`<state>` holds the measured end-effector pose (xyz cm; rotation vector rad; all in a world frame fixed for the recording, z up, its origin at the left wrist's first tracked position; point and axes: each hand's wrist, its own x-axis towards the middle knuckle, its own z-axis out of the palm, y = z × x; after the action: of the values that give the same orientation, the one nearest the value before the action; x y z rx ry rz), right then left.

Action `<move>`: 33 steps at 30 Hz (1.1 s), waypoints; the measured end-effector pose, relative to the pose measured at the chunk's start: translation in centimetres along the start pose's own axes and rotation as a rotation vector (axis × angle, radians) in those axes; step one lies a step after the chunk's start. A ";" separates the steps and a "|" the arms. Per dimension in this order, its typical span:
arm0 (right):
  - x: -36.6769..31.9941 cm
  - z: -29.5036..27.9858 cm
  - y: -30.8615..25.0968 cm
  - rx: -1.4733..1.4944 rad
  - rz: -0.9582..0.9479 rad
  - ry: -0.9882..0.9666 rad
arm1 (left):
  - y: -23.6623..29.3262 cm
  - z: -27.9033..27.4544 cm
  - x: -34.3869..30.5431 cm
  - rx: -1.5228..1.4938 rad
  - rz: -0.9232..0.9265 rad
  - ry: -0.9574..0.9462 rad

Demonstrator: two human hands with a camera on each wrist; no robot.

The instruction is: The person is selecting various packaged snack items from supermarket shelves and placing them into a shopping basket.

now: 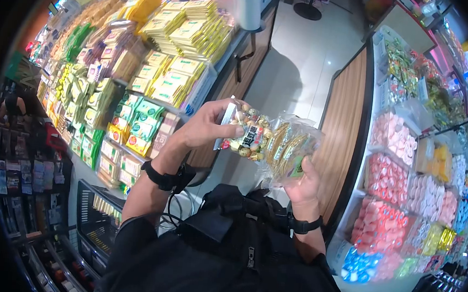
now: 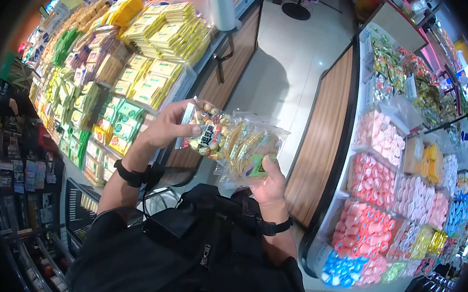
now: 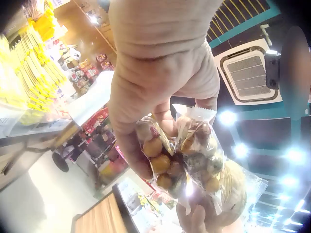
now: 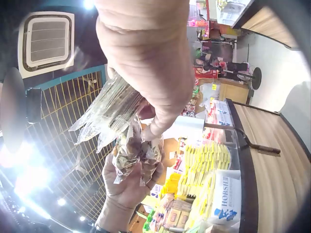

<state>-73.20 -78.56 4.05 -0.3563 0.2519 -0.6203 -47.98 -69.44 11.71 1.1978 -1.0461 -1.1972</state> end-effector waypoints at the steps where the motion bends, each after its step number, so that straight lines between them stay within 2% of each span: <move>1: 0.6 -0.4 -1.1 -0.017 0.005 0.018 | 0.2 0.4 1.2 0.009 -0.006 0.013; 6: 4.0 -2.0 -5.4 -0.027 0.035 0.004 | -0.1 2.2 6.5 -0.005 -0.049 0.082; 13: 10.8 -4.1 -9.1 -0.020 -0.023 0.076 | -1.6 0.6 15.0 0.078 -0.072 0.163; 16: 14.4 -4.6 -10.8 -0.056 -0.041 0.066 | -0.5 -0.5 19.0 0.130 -0.173 0.102; 23: 22.6 -3.8 -14.8 -0.096 -0.149 0.127 | 0.3 -4.0 29.0 0.061 -0.105 0.061; 27: 25.6 -4.3 -15.4 -0.024 -0.197 0.231 | -2.2 -6.2 33.5 -0.068 -0.091 0.062; 33: 31.2 -5.4 -18.0 -0.003 -0.247 0.208 | -3.8 -8.4 38.4 -0.319 -0.144 0.144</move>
<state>-59.85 -112.40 2.48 -0.3282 0.4120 -0.9022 -36.16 -106.67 5.99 1.1015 -0.6418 -1.3122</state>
